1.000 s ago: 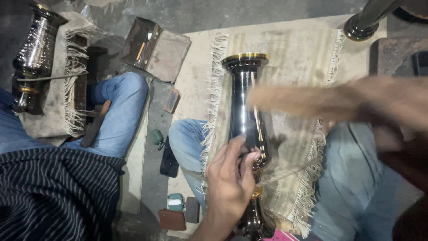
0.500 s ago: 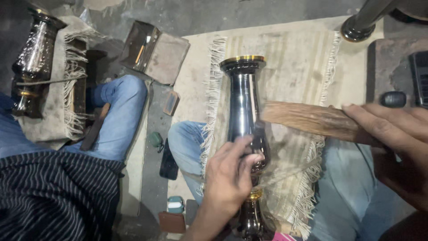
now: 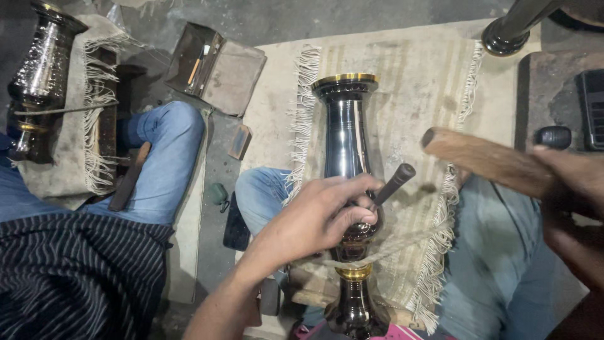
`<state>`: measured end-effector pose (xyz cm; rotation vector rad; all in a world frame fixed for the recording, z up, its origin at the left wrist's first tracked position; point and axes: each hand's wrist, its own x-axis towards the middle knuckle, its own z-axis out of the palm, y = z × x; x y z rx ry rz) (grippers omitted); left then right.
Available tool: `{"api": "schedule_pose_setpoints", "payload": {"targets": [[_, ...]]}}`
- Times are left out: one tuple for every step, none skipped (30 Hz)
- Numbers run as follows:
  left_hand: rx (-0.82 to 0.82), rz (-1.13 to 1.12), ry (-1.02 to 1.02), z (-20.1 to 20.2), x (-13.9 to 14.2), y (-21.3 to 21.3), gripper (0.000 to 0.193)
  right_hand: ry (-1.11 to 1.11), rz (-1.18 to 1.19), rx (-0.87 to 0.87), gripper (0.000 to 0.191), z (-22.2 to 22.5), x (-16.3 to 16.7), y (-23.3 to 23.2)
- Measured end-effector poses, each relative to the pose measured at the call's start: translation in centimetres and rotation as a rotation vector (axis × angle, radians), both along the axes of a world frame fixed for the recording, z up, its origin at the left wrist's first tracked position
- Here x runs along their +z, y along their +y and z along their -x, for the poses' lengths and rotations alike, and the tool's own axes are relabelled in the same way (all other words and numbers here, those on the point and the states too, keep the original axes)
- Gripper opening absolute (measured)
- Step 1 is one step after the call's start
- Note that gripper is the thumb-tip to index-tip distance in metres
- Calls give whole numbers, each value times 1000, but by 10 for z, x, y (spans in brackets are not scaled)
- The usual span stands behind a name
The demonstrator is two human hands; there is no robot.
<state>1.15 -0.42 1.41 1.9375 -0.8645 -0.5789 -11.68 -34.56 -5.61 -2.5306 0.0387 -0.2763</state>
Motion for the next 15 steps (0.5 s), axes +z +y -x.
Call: {"api": "schedule_pose_setpoints", "payload": {"targets": [[-22, 4, -13, -2, 0, 0, 32, -28, -67, -28, 65, 2, -3, -2], [-29, 9, -13, -3, 0, 0, 32, -55, -134, -53, 64, 5, -7, -2], [-32, 13, -10, -3, 0, 0, 33, 7, -81, -61, 61, 6, -8, -2], [-35, 17, -8, -4, 0, 0, 34, 66, -30, -70, 58, 6, -8, -2], [-39, 12, 1, -4, -1, 0, 34, 127, 22, -80, 56, 4, -5, 0], [-48, 7, 11, -4, -1, 0, 35, 56, -54, -104, 50, 1, -2, 6], [-59, 4, 15, -5, -1, -1, 35, -22, -128, -130, 45, -2, 1, 18], [-60, -3, -5, -4, -1, -1, 35, -5, -178, -97, 45, -7, 10, 24], [-57, -11, -24, -4, -1, -1, 35, 13, -228, -65, 45, -12, 19, 30], [-58, -20, -43, -3, -1, -1, 36, 122, -255, 16, 51, -17, 32, 29], [-58, -8, -66, -3, 0, 0, 34, 232, -284, 99, 57, -22, 44, 30], [-57, 4, -83, -1, 1, 0, 32, 197, -257, -42, 55, -26, 47, 38], [-61, 16, -108, 0, 1, 1, 30, 154, -228, -186, 55, -31, 47, 49], [-28, -14, -92, 1, 2, 1, 30, 100, -198, -334, 56, -35, 51, 54], [8, -45, -71, 4, 2, 2, 30, 126, -105, -189, 60, -36, 59, 52]]}}
